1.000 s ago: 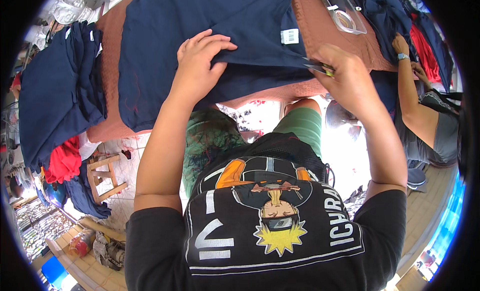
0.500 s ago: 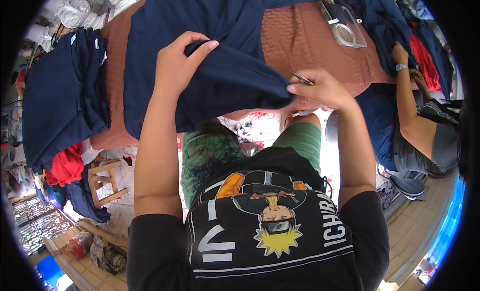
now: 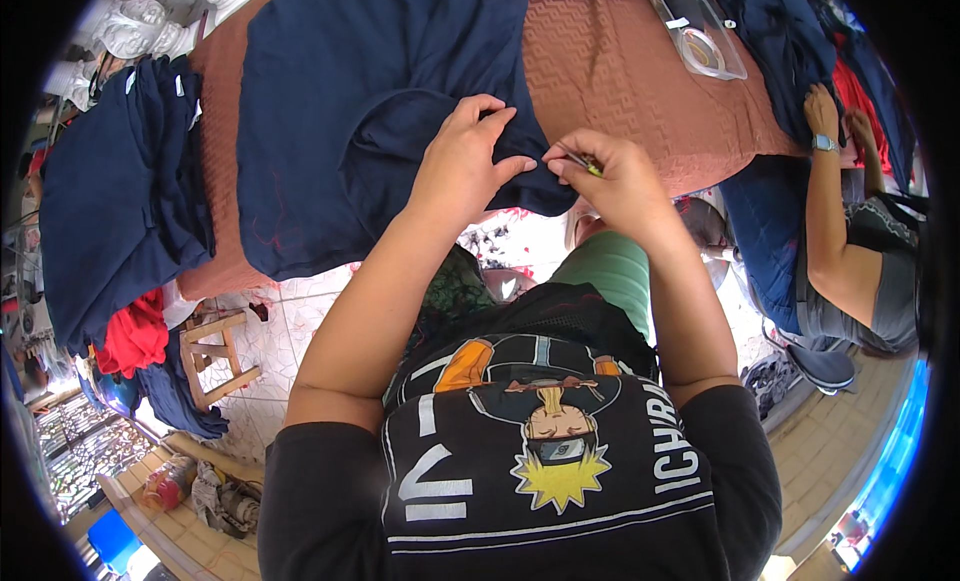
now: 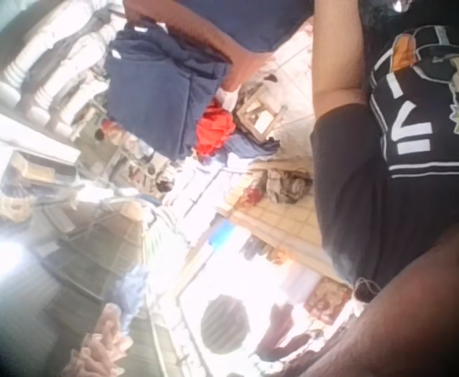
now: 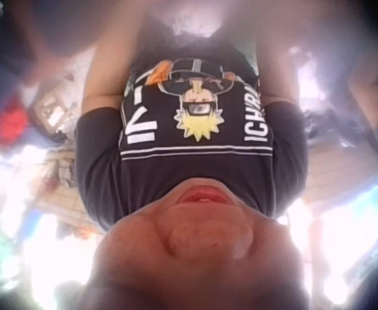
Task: The person removes loose threads from navy blue shirts using shears. They handle the shirts, move them across the table, and snip threads from the seams and labels.
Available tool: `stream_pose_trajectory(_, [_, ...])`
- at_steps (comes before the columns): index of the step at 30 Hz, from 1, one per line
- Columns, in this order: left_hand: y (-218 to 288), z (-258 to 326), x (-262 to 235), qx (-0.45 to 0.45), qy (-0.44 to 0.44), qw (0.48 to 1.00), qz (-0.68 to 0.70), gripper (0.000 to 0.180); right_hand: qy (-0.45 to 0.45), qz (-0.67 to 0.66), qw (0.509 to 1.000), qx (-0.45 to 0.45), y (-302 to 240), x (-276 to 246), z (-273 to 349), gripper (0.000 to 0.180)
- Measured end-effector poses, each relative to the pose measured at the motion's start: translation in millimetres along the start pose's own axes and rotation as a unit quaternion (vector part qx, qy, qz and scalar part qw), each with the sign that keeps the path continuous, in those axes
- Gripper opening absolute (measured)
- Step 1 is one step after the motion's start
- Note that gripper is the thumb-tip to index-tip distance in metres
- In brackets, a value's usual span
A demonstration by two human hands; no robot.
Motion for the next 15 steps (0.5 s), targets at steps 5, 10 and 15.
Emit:
stream_pose_trajectory(5, [5.8,4.7,6.0,0.03,0.006,0.999,-0.022,0.063,0.102,-0.03,0.994,0.027,22.0,0.7,-0.8,0.022])
stream_pose_trajectory(10, [6.5,8.2,6.9,0.024,0.009,1.0,-0.019,0.068,0.139,0.141,0.976,-0.091,-14.0,5.1,-2.9,0.024])
stream_pose_trajectory(15, [6.9,8.5,6.1,0.029,0.021,0.999,-0.026,0.072,0.193,0.145,0.965,-0.102,-10.4,4.4,-10.0,0.023])
Point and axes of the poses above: each hand's wrist, its own z-axis away from the middle knuckle, its own x-axis out of the palm, y = z × x, the point moved 9 cm from there along -z, towards the middle knuckle, and after that the axes turned 5 degrees about -y, right-handed, at the moved point
